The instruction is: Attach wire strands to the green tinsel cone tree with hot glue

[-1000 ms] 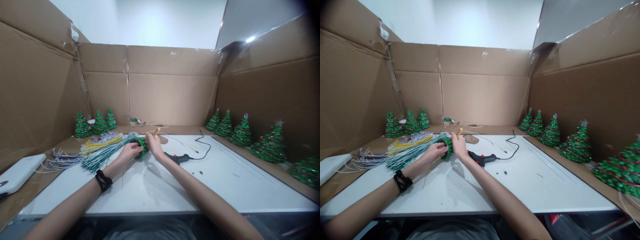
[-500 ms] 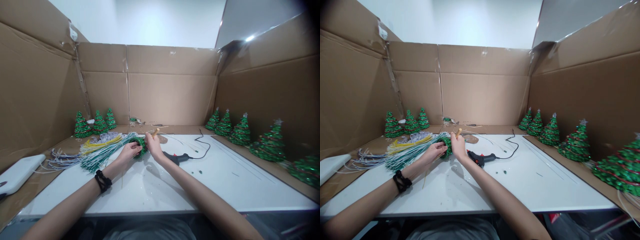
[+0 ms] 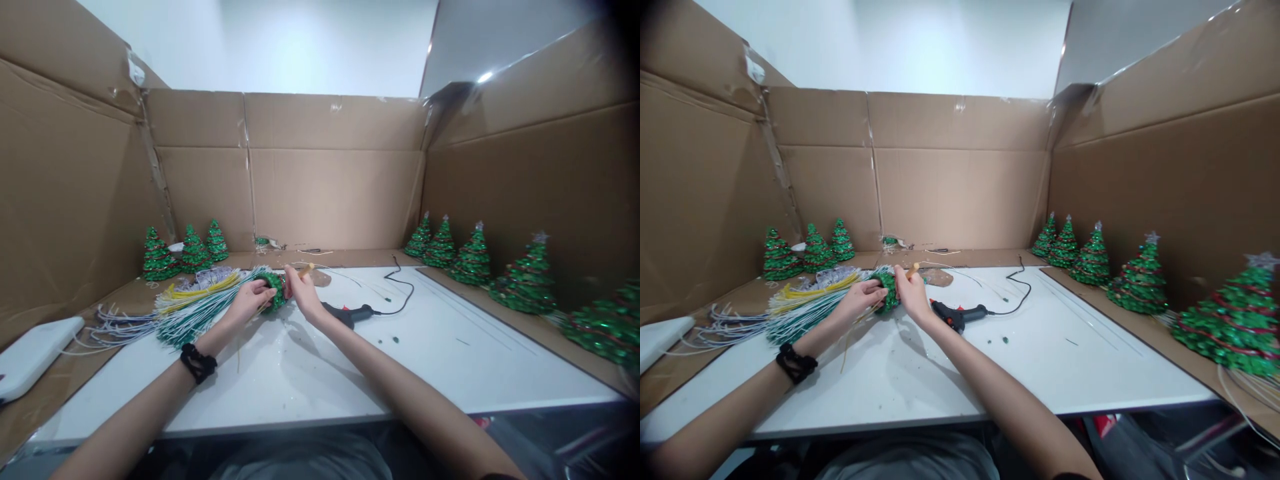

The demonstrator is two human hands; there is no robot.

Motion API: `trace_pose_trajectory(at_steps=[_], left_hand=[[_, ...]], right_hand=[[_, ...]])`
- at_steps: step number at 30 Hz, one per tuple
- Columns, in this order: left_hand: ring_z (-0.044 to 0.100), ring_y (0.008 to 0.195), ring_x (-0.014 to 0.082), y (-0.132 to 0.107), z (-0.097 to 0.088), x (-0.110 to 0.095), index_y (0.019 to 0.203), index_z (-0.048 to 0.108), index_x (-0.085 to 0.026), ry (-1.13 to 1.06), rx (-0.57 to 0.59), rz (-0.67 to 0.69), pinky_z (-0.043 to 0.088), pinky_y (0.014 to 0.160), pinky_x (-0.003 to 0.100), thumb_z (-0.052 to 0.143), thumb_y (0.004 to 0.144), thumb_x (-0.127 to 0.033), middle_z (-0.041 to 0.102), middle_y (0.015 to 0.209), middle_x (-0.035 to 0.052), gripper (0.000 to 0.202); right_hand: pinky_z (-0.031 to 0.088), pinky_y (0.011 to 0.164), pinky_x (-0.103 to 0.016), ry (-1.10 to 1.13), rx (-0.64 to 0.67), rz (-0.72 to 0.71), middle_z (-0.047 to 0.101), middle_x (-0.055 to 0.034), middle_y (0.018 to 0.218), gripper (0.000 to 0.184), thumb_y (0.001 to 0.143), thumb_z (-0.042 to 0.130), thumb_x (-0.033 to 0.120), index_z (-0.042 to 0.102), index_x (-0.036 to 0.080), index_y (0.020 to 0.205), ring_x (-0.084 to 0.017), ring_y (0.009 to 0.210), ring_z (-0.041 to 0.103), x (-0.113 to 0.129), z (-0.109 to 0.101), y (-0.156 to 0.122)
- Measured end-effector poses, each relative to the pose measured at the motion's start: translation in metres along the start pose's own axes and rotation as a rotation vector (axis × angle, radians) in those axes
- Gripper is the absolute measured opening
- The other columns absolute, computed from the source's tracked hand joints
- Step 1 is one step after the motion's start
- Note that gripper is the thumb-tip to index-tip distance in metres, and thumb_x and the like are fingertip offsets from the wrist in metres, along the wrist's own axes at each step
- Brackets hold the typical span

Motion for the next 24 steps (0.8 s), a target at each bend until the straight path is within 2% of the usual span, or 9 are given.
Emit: trace_pose_trajectory(at_steps=[4,7,9,12,15,17,19,21,24], left_hand=[[0.053,0.057,0.0132,-0.001,-0.001,-0.003,0.071,0.058,-0.013,0.010,0.000,-0.003,0.041,0.056,0.024,0.076,0.051,-0.050,0.058,0.060,-0.0008,0.045],[0.054,0.057,0.0140,-0.001,-0.004,-0.003,0.074,0.061,-0.013,0.100,-0.036,0.016,0.040,0.055,0.024,0.072,0.057,-0.052,0.061,0.062,0.0005,0.044],[0.055,0.058,0.0155,-0.001,-0.007,-0.004,0.074,0.062,-0.013,0.270,-0.098,0.047,0.039,0.054,0.025,0.066,0.064,-0.054,0.062,0.063,0.0013,0.042],[0.055,0.059,0.0176,-0.004,-0.013,-0.007,0.073,0.061,-0.016,0.640,-0.282,0.112,0.037,0.054,0.026,0.062,0.069,-0.057,0.060,0.062,0.0010,0.042],[0.055,0.065,0.0190,-0.011,-0.008,-0.016,0.080,0.056,-0.018,0.903,-0.399,0.349,0.040,0.060,0.029,0.062,0.073,-0.047,0.059,0.070,0.0013,0.031],[0.056,0.080,0.0210,-0.016,0.002,-0.021,0.088,0.054,-0.018,0.960,-0.324,0.595,0.043,0.072,0.032,0.058,0.079,-0.034,0.061,0.084,0.0043,0.019],[0.053,0.098,0.0228,-0.018,0.011,-0.020,0.098,0.054,-0.018,0.961,-0.191,0.759,0.041,0.086,0.037,0.054,0.082,-0.025,0.061,0.101,0.0072,0.017],[0.050,0.107,0.0237,-0.017,0.015,-0.015,0.103,0.053,-0.019,0.952,-0.100,0.798,0.038,0.094,0.040,0.052,0.084,-0.021,0.060,0.110,0.0081,0.020],[0.050,0.111,0.0242,-0.013,0.015,-0.007,0.105,0.054,-0.019,0.935,-0.078,0.774,0.036,0.096,0.042,0.050,0.085,-0.019,0.060,0.113,0.0083,0.020]], right_hand=[[0.033,0.052,-0.024,-0.008,-0.004,-0.049,0.037,0.0041,0.041,0.046,0.083,0.040,0.046,0.035,0.021,0.044,-0.012,0.046,0.039,0.007,-0.002,-0.005],[0.034,0.052,-0.025,-0.014,-0.076,-0.048,0.036,0.0037,0.041,0.048,0.085,0.037,0.044,0.035,0.021,0.042,-0.012,0.046,0.039,0.012,-0.005,-0.008],[0.034,0.053,-0.025,-0.013,-0.155,-0.070,0.035,0.0035,0.041,0.050,0.086,0.036,0.044,0.036,0.021,0.041,-0.012,0.045,0.039,0.015,-0.008,-0.010],[0.033,0.051,-0.025,-0.006,-0.204,-0.145,0.036,0.0035,0.042,0.050,0.086,0.037,0.046,0.038,0.021,0.042,-0.011,0.044,0.039,0.019,-0.010,-0.012],[0.032,0.050,-0.025,-0.016,-0.141,-0.159,0.036,0.0039,0.043,0.048,0.086,0.037,0.047,0.039,0.021,0.045,-0.011,0.045,0.038,0.019,-0.010,-0.011],[0.032,0.050,-0.024,-0.019,-0.083,-0.154,0.036,0.0042,0.044,0.047,0.086,0.037,0.047,0.040,0.020,0.047,-0.011,0.046,0.038,0.018,-0.009,-0.010],[0.032,0.052,-0.024,-0.020,-0.039,-0.168,0.036,0.0044,0.046,0.047,0.085,0.038,0.048,0.039,0.020,0.047,-0.010,0.048,0.038,0.017,-0.009,-0.010],[0.033,0.053,-0.024,-0.016,-0.012,-0.177,0.036,0.0045,0.046,0.046,0.084,0.039,0.048,0.037,0.020,0.047,-0.010,0.049,0.038,0.016,-0.007,-0.010],[0.033,0.053,-0.024,0.017,-0.064,-0.146,0.036,0.0043,0.046,0.047,0.085,0.040,0.048,0.037,0.021,0.046,-0.011,0.049,0.038,0.015,-0.005,-0.011]])
Point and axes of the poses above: each hand's wrist, its own y-axis towards the middle knuckle, its own z-axis out of the palm, x = y × z, the point moved 3 cm from there along y, towards the middle knuckle
